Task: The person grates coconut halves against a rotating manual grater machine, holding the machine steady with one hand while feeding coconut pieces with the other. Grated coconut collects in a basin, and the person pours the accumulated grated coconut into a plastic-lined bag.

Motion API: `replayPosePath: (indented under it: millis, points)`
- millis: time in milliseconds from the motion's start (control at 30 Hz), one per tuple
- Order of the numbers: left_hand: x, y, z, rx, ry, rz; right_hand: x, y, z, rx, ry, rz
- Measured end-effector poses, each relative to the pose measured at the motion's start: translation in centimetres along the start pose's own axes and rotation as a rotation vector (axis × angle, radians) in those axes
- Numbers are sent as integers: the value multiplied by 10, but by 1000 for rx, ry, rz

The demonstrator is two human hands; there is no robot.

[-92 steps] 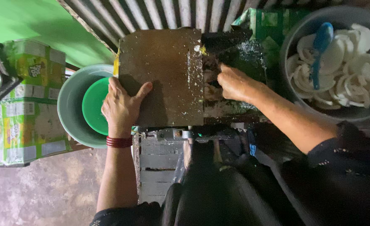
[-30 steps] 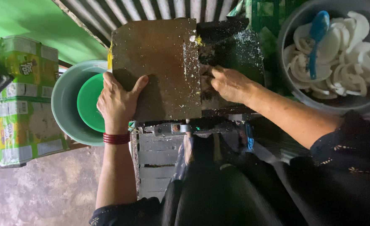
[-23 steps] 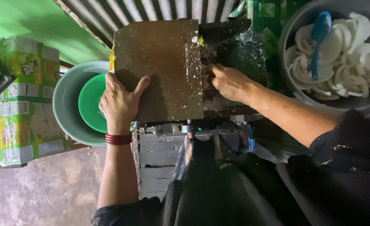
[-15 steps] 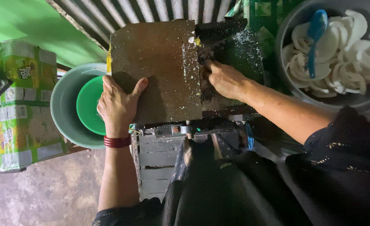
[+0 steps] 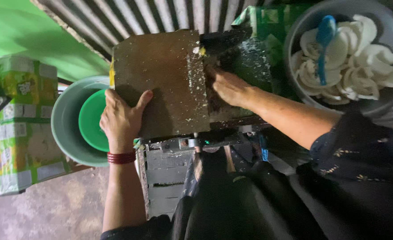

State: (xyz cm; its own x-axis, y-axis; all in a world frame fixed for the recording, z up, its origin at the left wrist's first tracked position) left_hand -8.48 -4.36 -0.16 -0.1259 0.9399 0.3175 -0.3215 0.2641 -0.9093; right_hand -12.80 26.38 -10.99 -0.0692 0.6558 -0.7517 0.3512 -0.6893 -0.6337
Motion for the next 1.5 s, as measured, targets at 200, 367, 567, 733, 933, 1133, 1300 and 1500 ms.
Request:
replayPosePath:
  millis: [200, 367, 567, 733, 933, 1133, 1300, 1500]
  points:
    - [1, 1, -2, 18, -2, 40, 12, 27, 16, 8, -409, -562]
    - [-2, 7, -3, -27, 12, 79, -6, 5, 13, 204, -442, -485]
    - [0, 12, -1, -46, 8, 78, 53, -160, -85, 1078, -452, 15]
    - [-1, 14, -1, -87, -50, 111, 273, -215, -107, 743, 808, -265]
    - [-2, 19, 1, -106, -72, 91, 299, -240, -160, 997, 388, -509]
    - [-3, 22, 0, -104, -57, 115, 261, -252, -214, 1036, 333, -654]
    - [-4, 22, 2, -131, -74, 137, 262, -239, -127, 679, 322, -704]
    - [-2, 18, 3, -128, -92, 130, 307, -238, -62, 277, 550, -673]
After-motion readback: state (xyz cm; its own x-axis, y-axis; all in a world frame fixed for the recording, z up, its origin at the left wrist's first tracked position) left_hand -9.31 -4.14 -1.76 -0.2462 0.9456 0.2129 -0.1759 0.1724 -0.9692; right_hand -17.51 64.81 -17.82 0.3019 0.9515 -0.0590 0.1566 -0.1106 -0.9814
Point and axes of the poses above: each hand's wrist, its own z-axis towards the middle knuckle, its own y-axis out of the palm, x = y × z, the point moved 7 cm from there along z, towards the middle knuckle, and after that the axes turned 8 degrees about x, right-handed, at the moved point
